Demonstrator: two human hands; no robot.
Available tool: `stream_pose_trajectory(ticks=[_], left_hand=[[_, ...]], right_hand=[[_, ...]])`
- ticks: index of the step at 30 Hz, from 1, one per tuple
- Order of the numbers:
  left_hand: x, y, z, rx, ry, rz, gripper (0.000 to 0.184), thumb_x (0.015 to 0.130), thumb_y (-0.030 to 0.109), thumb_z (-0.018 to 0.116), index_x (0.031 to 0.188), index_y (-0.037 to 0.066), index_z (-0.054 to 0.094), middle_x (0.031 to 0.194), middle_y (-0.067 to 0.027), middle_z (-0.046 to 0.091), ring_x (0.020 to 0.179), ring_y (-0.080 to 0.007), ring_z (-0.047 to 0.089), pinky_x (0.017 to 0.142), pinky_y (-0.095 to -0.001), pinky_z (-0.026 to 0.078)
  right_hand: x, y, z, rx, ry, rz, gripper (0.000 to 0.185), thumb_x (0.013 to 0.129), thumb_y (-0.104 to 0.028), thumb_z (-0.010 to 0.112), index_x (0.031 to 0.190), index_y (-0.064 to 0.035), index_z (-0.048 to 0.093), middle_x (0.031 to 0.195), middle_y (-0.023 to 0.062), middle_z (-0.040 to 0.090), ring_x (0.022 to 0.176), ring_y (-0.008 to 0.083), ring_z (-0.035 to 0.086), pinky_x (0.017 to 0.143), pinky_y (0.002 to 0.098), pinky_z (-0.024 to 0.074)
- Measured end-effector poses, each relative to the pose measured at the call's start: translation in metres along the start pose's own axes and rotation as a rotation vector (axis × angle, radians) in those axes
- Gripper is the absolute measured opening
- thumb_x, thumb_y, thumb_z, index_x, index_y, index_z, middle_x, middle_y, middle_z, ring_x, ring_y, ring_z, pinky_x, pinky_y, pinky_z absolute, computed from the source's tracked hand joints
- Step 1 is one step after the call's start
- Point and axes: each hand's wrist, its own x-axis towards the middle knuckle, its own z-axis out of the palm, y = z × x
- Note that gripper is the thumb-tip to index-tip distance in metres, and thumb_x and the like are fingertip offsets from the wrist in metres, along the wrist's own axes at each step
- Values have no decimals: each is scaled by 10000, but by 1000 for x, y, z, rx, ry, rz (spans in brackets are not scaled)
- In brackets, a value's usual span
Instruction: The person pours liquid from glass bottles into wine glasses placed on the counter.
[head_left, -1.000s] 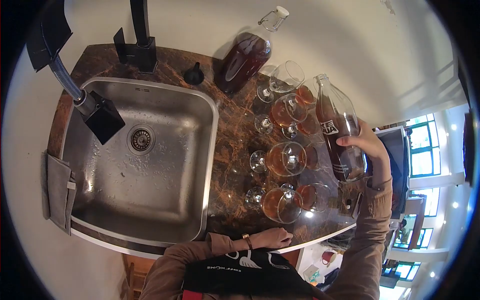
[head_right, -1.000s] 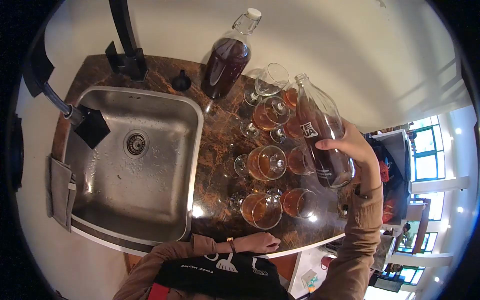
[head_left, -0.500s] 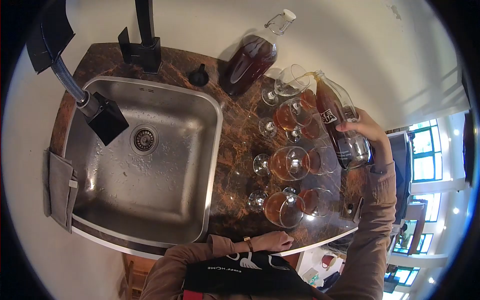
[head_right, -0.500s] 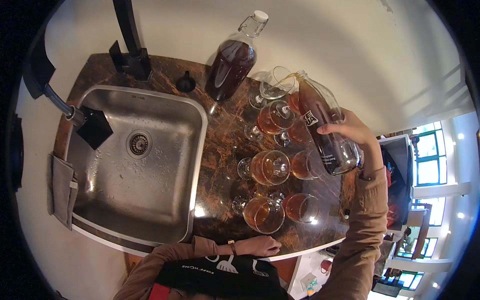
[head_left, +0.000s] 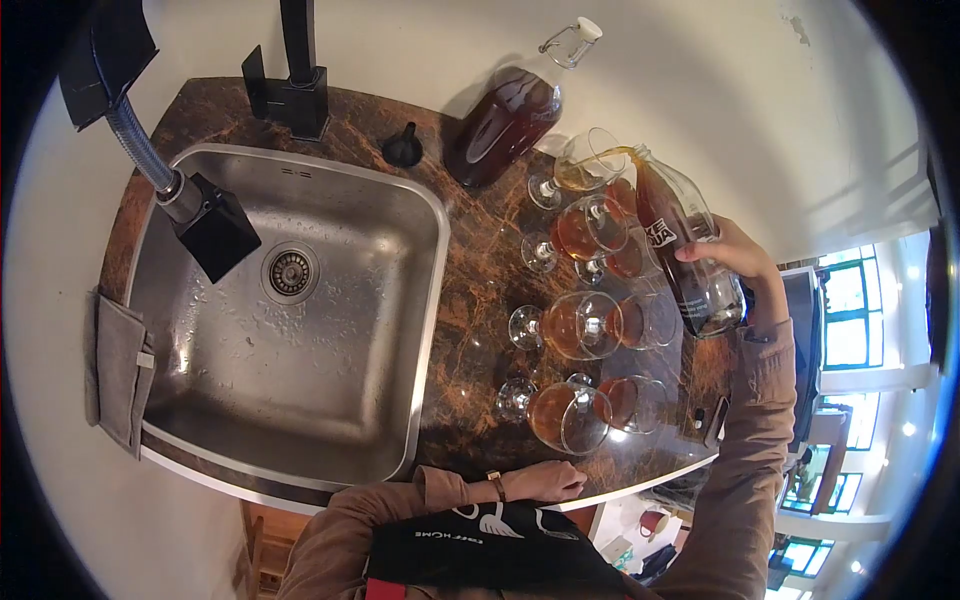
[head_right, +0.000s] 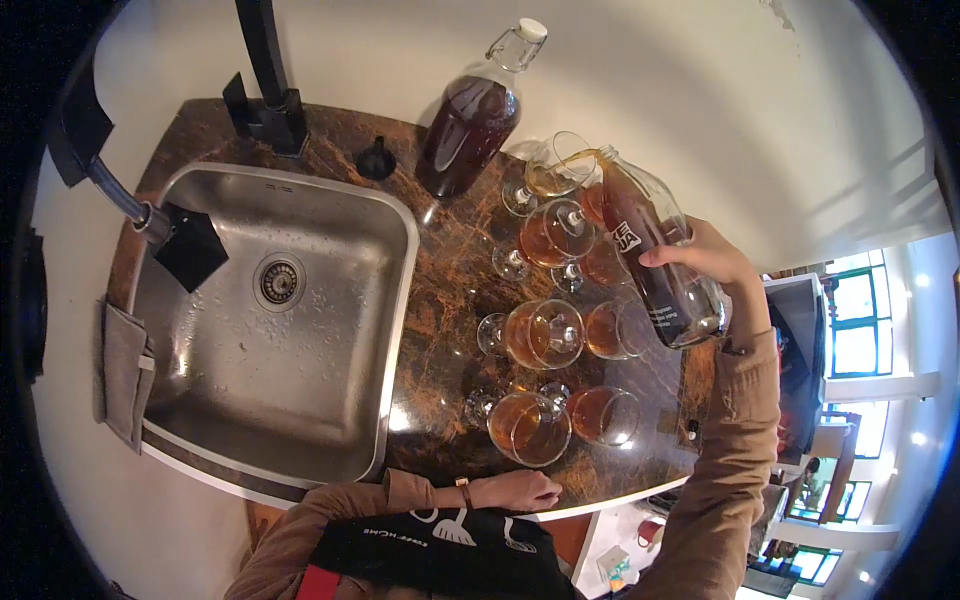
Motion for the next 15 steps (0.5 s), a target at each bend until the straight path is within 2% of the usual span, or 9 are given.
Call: stream_pose_trajectory(ticks=[6,8,15], left_hand=[[0,1,-2,-16,18,42,243,850,183,503,758,-41,526,647,-230,577,628,-406,576,603,-473,454],[0,3,-2,-9,7,17,238,847,182,506,756,-38,523,641,-226,572,622,-402,571,600,-473,450],[0,-2,2,-4,16,35,237,849,183,505,751,-32,518,634,-225,565,630,-405,570,600,-478,443]], right_hand=[[-3,-9,0,-19,24,4,736,558,-387,781,1150,-12,556,951,96,636,783,167,609,568,285,491],[-3,-13,-1,-67,-11,64,726,554,-396,781,1135,-15,569,964,98,644,806,176,618,581,301,506],[-3,-13,0,-74,14,61,722,551,-390,781,1137,-23,575,945,81,650,811,176,617,584,305,507]])
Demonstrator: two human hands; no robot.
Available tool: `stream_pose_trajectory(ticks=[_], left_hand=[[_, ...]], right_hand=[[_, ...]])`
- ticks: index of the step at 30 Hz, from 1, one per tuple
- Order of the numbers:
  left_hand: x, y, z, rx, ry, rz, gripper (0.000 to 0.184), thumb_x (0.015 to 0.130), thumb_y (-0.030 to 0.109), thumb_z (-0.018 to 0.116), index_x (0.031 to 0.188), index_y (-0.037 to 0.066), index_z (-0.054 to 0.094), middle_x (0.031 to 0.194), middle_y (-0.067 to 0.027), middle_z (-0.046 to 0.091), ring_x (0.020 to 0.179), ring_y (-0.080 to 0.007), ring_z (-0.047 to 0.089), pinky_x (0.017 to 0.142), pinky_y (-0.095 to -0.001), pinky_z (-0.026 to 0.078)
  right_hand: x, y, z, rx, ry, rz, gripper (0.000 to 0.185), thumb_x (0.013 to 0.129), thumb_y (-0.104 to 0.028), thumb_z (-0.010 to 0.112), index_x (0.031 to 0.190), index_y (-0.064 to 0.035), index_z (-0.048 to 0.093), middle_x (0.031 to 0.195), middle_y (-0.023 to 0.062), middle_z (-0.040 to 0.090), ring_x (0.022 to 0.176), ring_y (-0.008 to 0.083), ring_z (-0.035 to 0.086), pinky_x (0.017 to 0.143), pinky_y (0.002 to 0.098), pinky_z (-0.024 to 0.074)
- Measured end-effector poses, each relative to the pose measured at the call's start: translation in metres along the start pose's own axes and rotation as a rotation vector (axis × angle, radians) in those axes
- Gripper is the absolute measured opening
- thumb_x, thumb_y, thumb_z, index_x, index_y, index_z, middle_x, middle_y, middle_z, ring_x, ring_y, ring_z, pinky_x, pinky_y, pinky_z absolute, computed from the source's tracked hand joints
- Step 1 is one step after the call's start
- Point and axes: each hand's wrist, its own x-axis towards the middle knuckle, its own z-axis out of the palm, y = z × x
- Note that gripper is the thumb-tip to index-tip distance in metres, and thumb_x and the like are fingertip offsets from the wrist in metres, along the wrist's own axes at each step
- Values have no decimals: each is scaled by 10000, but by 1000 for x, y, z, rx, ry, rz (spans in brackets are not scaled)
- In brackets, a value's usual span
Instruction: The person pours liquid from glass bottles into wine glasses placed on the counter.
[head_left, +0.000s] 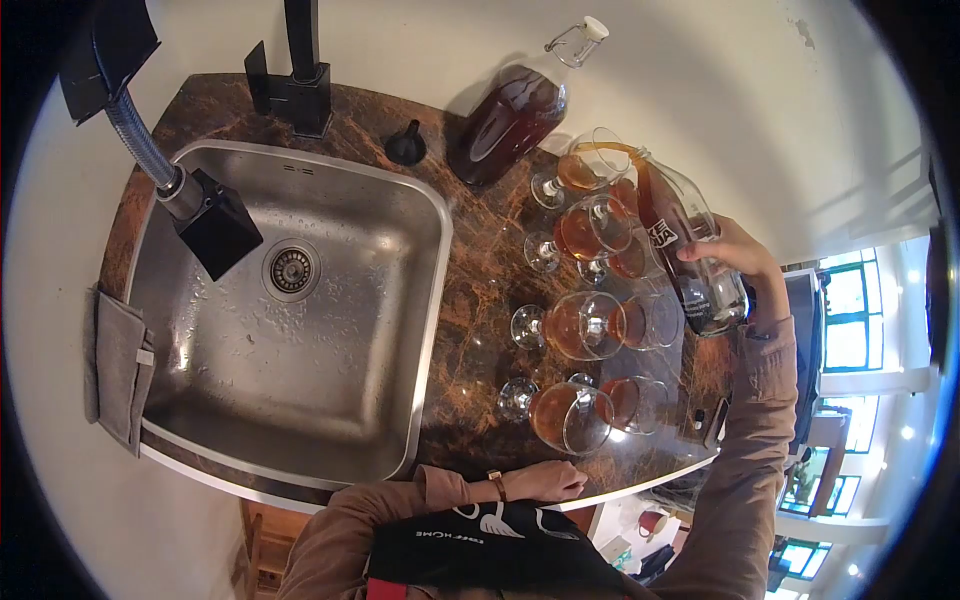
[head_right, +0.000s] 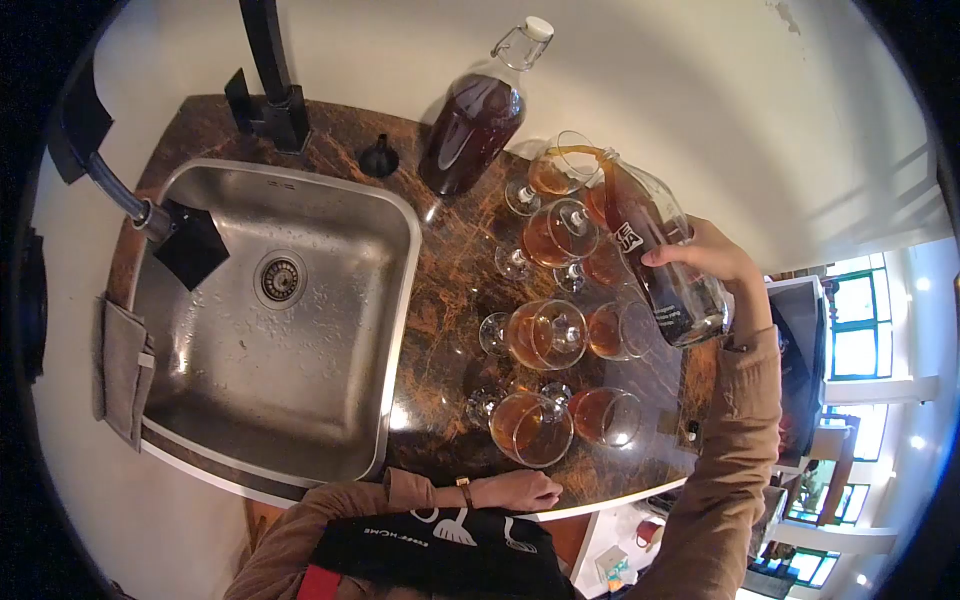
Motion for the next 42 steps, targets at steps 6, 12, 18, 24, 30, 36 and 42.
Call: stream_pose_trajectory(ticks=[6,12,18,24,30,36,42], left_hand=[[1,-1,0,12,-16,-32,240,847,189,508,746,-29,516,643,-226,567,640,-408,568,600,-479,441],[1,-1,1,-3,-9,-21,243,842,190,516,739,-30,519,646,-228,569,637,-408,570,597,-477,442],[1,4,-3,-9,-12,-29,233,839,176,517,738,-34,519,648,-226,570,637,-401,572,595,-473,441],[2,0,-1,-12,-16,-9,240,840,175,510,731,-38,506,640,-229,562,640,-410,565,598,-475,438],[2,-2,2,-19,2,-13,237,838,179,516,739,-36,508,643,-239,558,646,-419,562,606,-482,437],[1,3,-3,-15,-3,-19,242,841,189,515,751,-34,530,653,-243,570,652,-415,575,612,-486,445],[1,6,-5,1,-13,-35,250,847,196,514,748,-32,541,657,-239,580,650,-411,580,612,-486,451]], right_hand=[[-2,-3,0,18,-14,8,732,560,-388,779,1158,-22,569,952,90,647,835,183,614,614,328,512],[-4,-4,0,42,-8,9,738,565,-400,782,1162,-21,570,948,96,646,828,184,614,608,322,505],[0,1,0,15,-17,-7,742,561,-398,786,1155,-8,570,946,106,642,805,184,615,592,293,500],[2,2,-2,-12,-51,27,797,599,-338,785,1264,-36,467,1057,107,618,908,198,619,636,336,512],[-1,4,1,88,3,39,763,602,-325,782,1233,-15,487,1025,91,605,877,185,584,705,337,489],[-3,13,3,150,17,-43,668,626,-272,764,1179,14,523,1009,79,607,910,168,558,830,301,428],[-24,19,9,282,9,-128,678,610,-282,780,1170,17,542,983,77,619,898,168,563,843,296,428]])
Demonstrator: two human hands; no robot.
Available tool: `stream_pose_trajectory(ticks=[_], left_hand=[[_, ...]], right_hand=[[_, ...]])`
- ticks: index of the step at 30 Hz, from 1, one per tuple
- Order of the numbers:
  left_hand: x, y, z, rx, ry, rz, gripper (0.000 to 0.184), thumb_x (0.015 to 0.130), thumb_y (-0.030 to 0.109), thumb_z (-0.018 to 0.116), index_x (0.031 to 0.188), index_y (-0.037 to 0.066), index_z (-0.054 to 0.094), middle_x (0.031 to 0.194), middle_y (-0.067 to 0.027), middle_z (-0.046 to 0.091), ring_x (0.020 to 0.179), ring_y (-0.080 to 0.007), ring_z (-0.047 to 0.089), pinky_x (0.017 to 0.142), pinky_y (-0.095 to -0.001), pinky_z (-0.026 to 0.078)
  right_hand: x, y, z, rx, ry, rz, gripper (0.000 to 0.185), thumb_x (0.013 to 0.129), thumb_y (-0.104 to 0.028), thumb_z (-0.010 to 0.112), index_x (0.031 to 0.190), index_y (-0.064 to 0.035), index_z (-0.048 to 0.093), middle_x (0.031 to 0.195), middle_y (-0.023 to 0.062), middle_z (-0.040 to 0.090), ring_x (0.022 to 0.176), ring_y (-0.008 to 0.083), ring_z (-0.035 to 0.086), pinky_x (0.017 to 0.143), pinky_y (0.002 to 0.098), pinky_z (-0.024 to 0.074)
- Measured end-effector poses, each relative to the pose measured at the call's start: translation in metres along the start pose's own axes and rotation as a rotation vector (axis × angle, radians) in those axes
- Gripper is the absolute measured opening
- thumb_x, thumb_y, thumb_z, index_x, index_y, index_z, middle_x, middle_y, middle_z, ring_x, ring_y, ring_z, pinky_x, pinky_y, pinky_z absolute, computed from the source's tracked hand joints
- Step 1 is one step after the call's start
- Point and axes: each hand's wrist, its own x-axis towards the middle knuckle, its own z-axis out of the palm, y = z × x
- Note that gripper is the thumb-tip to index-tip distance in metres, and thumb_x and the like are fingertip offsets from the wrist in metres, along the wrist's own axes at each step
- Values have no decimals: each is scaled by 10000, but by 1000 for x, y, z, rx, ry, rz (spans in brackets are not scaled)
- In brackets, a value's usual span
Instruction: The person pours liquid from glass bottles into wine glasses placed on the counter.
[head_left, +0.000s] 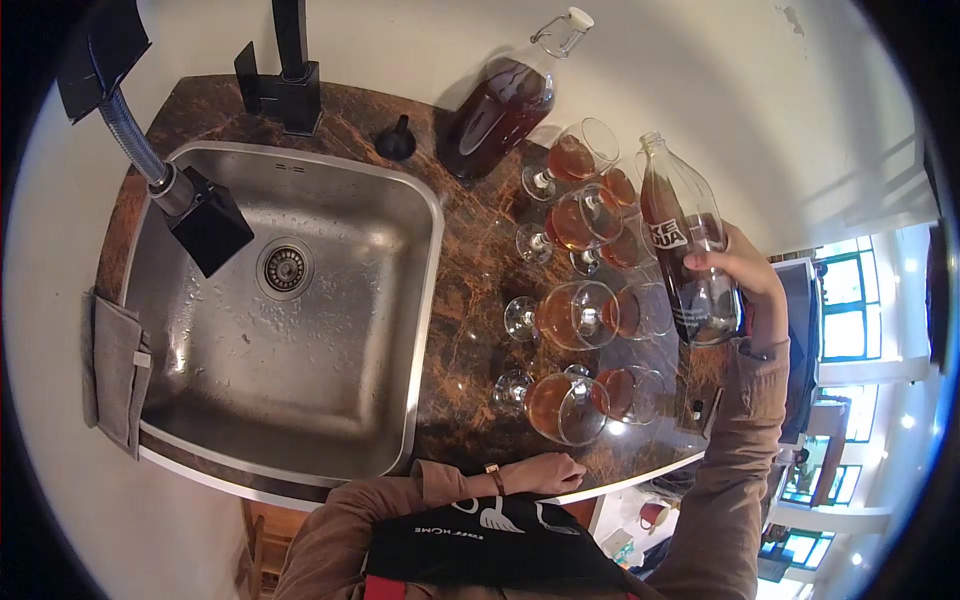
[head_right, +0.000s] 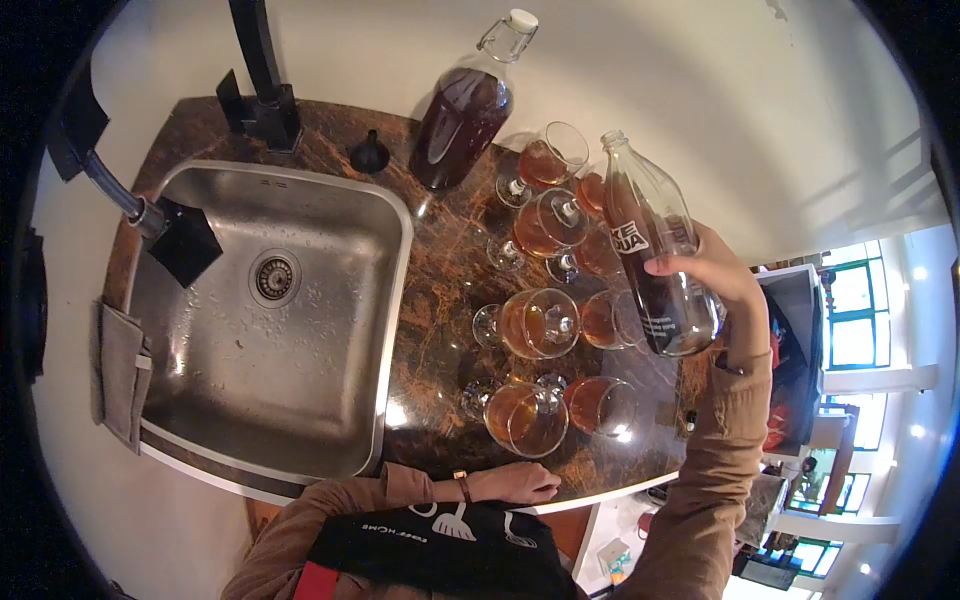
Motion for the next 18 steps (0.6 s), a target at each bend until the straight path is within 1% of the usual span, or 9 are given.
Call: stream_pose_trajectory(ticks=[2,5,6,9,10,12,13,14,18], left_hand=[[0,-1,1,6,2,4,251,849,200,517,755,-31,547,658,-240,581,650,-413,580,615,-483,454],[1,-4,4,3,23,30,251,850,198,520,755,-32,547,660,-240,580,651,-413,579,615,-479,453],[1,-3,4,2,22,31,251,850,198,520,755,-32,547,660,-240,580,651,-413,579,615,-479,453],[1,-2,2,19,4,-4,250,852,195,520,755,-34,547,664,-240,580,654,-414,579,615,-477,452],[1,-3,3,21,0,-1,249,851,193,521,752,-34,547,665,-239,580,655,-414,578,614,-477,451],[2,-5,3,23,-5,1,248,850,191,522,750,-35,547,667,-238,580,656,-414,578,614,-478,450],[1,-6,4,28,-14,10,259,869,200,512,755,-32,529,650,-230,563,650,-407,571,610,-472,442],[1,-6,4,33,-24,19,270,888,210,501,761,-29,511,634,-222,547,643,-401,563,607,-466,434],[1,-3,2,52,-18,12,270,886,210,502,757,-27,509,636,-225,545,648,-404,563,607,-469,435]], right_hand=[[-11,-4,1,19,-42,117,701,600,-241,786,1194,28,528,1046,88,614,973,186,551,900,303,406],[-30,-14,13,61,-48,80,726,592,-230,793,1215,21,519,1090,92,606,1009,188,541,917,300,395],[-31,-6,13,-5,-56,49,746,588,-242,798,1229,12,513,1107,86,602,1020,179,536,924,294,388],[-36,7,16,-57,-74,97,764,581,-240,806,1240,4,507,1103,80,601,1018,174,532,924,293,385],[-38,7,17,23,-97,125,781,571,-224,819,1246,9,502,1116,92,602,1038,185,533,943,302,379],[-42,6,21,-8,-90,102,791,562,-214,826,1245,16,501,1131,99,601,1050,192,533,955,306,375],[-43,6,22,-39,-83,77,800,554,-205,834,1244,22,499,1145,107,599,1061,199,534,967,311,371],[-44,7,22,-32,-96,90,814,546,-200,841,1243,37,494,1169,121,593,1085,207,529,987,315,360],[-45,11,23,-23,-115,108,827,539,-204,845,1244,44,491,1161,125,597,1087,207,528,987,312,359]])
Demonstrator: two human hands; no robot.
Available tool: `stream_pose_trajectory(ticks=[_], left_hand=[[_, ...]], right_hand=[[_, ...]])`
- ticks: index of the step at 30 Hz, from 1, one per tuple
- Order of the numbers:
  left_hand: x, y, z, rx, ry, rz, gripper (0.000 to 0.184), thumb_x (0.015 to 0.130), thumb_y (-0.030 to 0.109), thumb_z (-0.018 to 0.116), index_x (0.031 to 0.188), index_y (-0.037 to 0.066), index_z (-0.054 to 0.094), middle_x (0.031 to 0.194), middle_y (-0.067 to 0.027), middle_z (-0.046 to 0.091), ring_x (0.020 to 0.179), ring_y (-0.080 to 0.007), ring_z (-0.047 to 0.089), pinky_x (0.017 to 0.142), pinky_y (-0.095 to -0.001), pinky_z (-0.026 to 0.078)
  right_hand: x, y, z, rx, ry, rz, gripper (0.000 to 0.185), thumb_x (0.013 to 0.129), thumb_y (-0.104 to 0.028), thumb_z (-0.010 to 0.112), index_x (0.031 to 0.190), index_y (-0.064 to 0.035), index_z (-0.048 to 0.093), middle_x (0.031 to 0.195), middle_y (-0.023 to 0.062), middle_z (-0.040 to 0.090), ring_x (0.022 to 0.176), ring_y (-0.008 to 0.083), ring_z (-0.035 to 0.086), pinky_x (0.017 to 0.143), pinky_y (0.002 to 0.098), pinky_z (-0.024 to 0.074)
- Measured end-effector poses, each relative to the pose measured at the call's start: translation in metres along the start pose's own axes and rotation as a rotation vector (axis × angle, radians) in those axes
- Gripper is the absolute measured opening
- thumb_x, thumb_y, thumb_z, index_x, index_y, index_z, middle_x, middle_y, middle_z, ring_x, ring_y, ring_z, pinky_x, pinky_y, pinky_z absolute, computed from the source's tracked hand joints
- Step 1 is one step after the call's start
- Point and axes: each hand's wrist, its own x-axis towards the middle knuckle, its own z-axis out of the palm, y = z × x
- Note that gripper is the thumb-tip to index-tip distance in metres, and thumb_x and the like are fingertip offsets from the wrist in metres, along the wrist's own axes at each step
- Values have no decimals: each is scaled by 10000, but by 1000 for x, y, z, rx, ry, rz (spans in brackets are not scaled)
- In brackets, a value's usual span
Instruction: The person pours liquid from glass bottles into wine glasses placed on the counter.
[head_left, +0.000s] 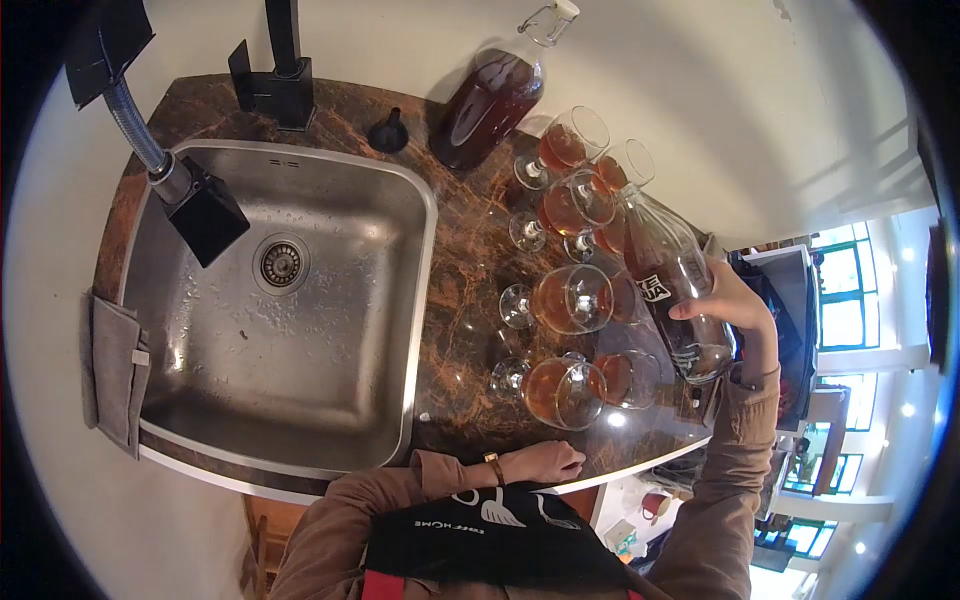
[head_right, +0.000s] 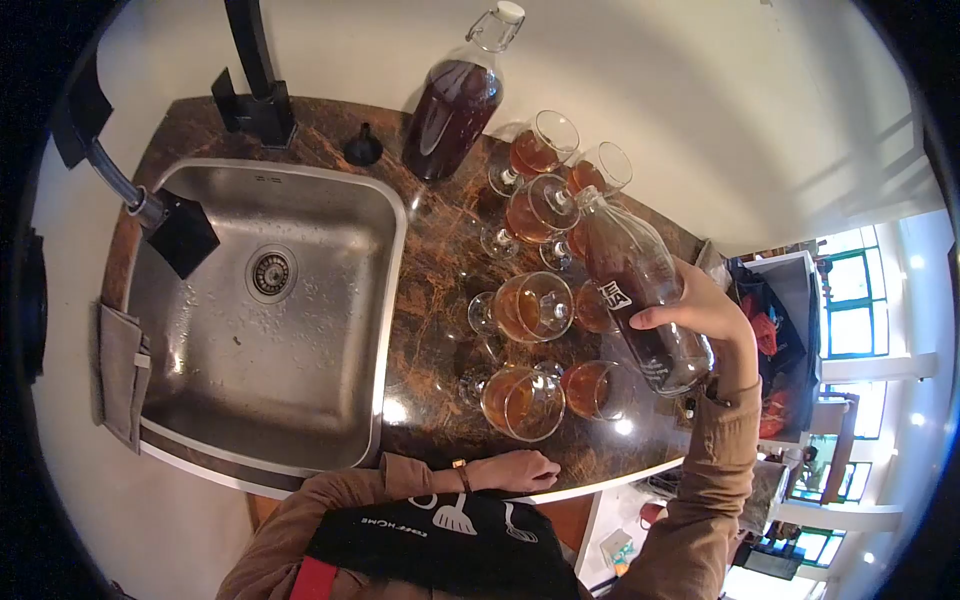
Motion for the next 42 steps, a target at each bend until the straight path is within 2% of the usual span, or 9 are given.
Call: stream_pose_trajectory(ticks=[6,8,12,14,27,30,37,39,42], left_hand=[[0,-6,4,-17,9,4,266,887,206,502,755,-24,505,640,-219,545,648,-406,558,609,-470,432],[1,-8,5,-8,-6,8,264,888,207,502,756,-22,504,645,-217,547,652,-405,559,609,-468,431],[2,-8,6,-16,24,6,260,848,194,521,737,-40,534,659,-245,572,650,-419,567,610,-486,446],[2,-7,5,-18,28,19,260,849,194,519,739,-41,532,662,-246,572,648,-419,567,613,-487,446],[0,-1,-1,-19,-9,18,284,896,221,499,757,-27,506,628,-227,539,635,-404,559,604,-469,434],[-1,1,-3,-22,25,55,283,901,229,493,767,-20,510,630,-230,536,636,-406,556,602,-470,434],[-1,0,-1,-26,16,55,269,903,215,493,770,-18,514,639,-226,542,635,-393,560,601,-463,437],[-1,2,-4,-32,4,56,261,902,205,495,768,-19,513,643,-224,545,634,-390,561,602,-461,439],[-1,5,-4,-28,18,67,247,899,189,499,766,-19,511,649,-218,551,632,-385,563,603,-455,443]], right_hand=[[-3,0,0,-2,-24,9,833,538,-218,844,1244,49,490,1160,132,598,1083,212,533,984,314,364],[-1,4,-1,-41,3,-22,798,531,-186,833,1226,30,504,1061,84,611,967,178,543,903,301,400],[-3,0,-2,-74,-13,8,806,529,-192,834,1228,31,502,1062,90,612,973,179,542,910,301,396],[-4,-4,-2,-86,-25,3,849,541,-245,842,1249,55,482,1154,143,599,1082,220,537,985,322,365],[-13,7,9,33,150,-125,835,553,-239,839,1257,31,479,1156,109,585,1055,192,523,966,311,366],[-23,8,13,187,120,-61,802,560,-177,844,1250,15,484,1155,78,574,1055,158,512,953,301,375],[-54,29,22,280,-47,-38,882,523,-158,866,1280,14,448,1131,76,587,1025,142,520,947,297,387],[-65,18,26,220,-20,-71,904,507,-146,869,1290,9,444,1131,83,591,1017,143,525,959,294,380],[-76,29,29,40,-53,-68,946,481,-239,871,1291,5,447,1120,90,595,1020,166,532,955,298,380]])
